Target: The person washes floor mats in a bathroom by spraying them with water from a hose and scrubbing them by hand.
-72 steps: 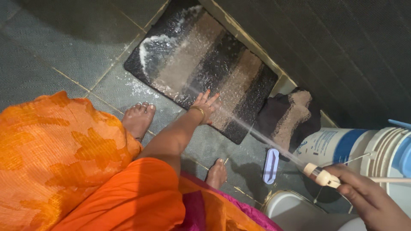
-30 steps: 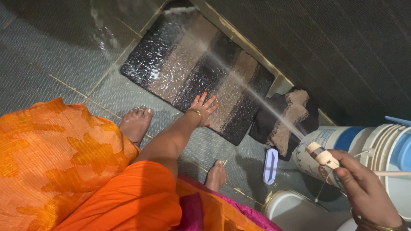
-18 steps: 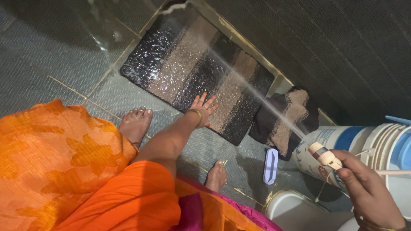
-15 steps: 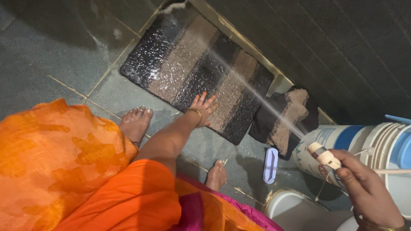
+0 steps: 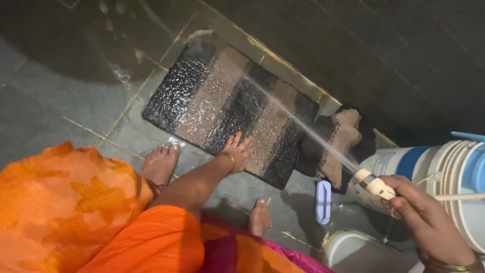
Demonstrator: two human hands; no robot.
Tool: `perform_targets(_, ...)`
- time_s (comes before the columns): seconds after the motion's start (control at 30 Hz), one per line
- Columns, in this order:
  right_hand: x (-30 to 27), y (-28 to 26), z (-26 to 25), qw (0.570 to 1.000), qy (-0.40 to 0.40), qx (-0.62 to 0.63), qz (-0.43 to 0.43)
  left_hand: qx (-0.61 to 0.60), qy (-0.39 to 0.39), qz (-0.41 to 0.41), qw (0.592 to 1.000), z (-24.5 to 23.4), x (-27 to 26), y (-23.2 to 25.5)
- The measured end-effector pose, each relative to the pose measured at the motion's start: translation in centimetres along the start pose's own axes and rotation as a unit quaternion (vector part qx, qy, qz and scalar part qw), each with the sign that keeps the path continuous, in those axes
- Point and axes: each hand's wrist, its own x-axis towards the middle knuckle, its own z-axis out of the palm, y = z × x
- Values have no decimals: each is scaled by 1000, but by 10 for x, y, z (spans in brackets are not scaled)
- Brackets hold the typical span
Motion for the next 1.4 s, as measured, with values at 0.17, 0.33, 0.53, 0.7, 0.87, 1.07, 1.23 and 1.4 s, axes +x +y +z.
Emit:
perform_targets(0.17,4,-21,8,999,-10,-38,-9,52,-10,14,999,-14,-6,-6)
perform_targets(0.33,7,-10,2,998,-37,-38,-31,102,40,57,992,-32,4,-56)
perform_targets(0.53,26,19,-8,987,-84,-96,-100,-16,130,-200,971,-76,15,-124)
perform_targets(0.7,33,26,-13,985,-104,-127,-62,-134,65,-295,944,-97,22,-140)
perform_targets(0.87,31,28,-14,987,-74,-135,-43,-132,68,-279,949,-90,30,-146)
perform_targets(1.07,28,27,-17,992,-53,-99,-64,-145,88,-260,951,-93,36,-150)
perform_targets(1.23,29,25,-20,988,-54,-98,-110,-156,67,-262,950,-107,41,-154)
perform_targets(1.4,34,28,-24,984,-77,-137,-78,-149,83,-262,950,-106,42,-152)
